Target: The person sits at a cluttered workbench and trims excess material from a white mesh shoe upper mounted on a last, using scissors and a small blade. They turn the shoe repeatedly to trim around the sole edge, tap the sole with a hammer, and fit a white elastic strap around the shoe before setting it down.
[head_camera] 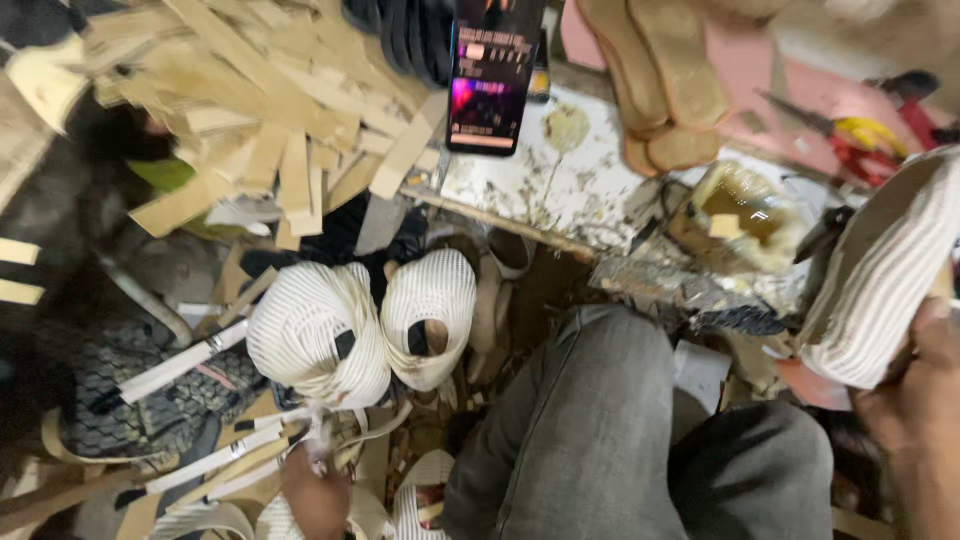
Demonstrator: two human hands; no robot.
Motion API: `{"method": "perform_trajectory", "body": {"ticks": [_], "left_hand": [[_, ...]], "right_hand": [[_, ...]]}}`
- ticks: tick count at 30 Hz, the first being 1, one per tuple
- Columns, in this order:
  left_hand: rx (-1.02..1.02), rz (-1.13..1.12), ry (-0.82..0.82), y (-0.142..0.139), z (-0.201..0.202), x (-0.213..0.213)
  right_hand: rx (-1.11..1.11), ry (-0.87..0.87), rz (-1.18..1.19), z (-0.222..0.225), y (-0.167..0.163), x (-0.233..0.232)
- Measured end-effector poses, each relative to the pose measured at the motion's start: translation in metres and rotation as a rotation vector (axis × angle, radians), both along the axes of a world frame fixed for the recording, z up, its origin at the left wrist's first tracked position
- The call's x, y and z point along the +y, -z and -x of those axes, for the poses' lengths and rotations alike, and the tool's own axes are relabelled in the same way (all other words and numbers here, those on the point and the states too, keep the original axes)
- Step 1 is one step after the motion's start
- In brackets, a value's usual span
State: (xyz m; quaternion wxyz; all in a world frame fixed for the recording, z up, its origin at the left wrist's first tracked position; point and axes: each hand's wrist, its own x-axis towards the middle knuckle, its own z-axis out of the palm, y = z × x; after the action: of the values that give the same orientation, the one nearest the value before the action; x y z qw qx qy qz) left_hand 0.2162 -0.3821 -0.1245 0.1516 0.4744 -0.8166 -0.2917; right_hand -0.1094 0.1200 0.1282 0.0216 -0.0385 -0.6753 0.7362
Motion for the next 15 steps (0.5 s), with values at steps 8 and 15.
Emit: {"method": "perform_trajectory", "body": {"ticks": [8,15], "left_hand": [[0.521,-0.329,-0.55,-0.08,0.0,-0.072],[0.793,-0.645,-0.331,-0.22,-0.001,-0.015]], "right_hand": [[0.019,0.025,0.37,-0.016,-0.023,-0.027],[0.205,-0.065,0.224,-0.082,-0.056,-0.044]]}}
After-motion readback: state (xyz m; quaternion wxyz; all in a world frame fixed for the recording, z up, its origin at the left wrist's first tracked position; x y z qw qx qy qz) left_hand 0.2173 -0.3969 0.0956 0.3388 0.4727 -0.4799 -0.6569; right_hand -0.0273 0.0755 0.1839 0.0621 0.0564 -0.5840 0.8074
